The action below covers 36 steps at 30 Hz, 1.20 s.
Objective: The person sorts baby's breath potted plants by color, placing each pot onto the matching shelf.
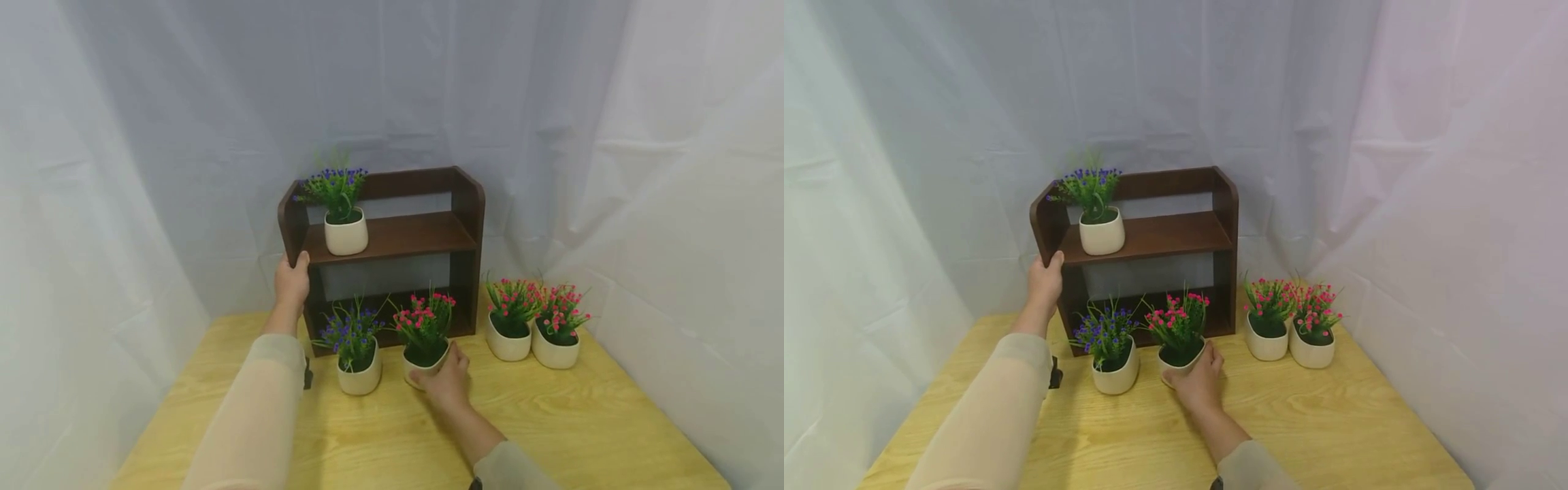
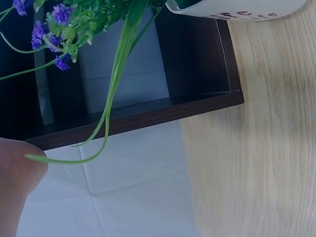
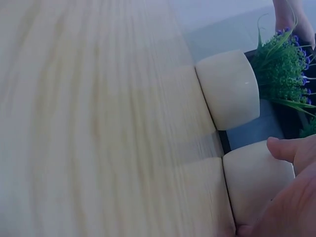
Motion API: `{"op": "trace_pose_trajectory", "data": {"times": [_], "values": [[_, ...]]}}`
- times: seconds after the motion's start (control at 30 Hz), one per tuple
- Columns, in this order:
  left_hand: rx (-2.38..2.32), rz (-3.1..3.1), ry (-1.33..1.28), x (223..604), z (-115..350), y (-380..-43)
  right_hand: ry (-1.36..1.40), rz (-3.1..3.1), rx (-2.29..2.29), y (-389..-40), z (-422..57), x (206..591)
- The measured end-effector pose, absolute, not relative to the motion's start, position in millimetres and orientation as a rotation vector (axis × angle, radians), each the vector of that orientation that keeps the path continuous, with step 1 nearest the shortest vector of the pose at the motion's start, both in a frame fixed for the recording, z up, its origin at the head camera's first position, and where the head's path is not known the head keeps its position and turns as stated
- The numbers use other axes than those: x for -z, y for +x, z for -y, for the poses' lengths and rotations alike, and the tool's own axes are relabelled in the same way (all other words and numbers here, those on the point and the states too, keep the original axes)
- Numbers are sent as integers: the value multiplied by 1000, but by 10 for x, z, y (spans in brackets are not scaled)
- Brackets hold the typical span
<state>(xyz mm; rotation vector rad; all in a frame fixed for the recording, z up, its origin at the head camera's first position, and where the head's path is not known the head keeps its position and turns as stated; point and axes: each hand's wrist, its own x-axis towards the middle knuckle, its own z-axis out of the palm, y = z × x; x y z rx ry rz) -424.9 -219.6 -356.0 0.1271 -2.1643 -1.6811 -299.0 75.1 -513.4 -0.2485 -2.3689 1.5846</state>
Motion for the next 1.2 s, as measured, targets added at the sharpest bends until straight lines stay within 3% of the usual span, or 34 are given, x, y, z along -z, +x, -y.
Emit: {"op": "trace_pose_trajectory", "data": {"times": [0.7,1.2], "values": [[1702,2130,106,3584,2203,-4245,-166,2371,-1688,-3092,-840,5162],[1687,2140,112,3572,2190,-4249,-64,2336,-1718,-3420,-1035,5028]]}}
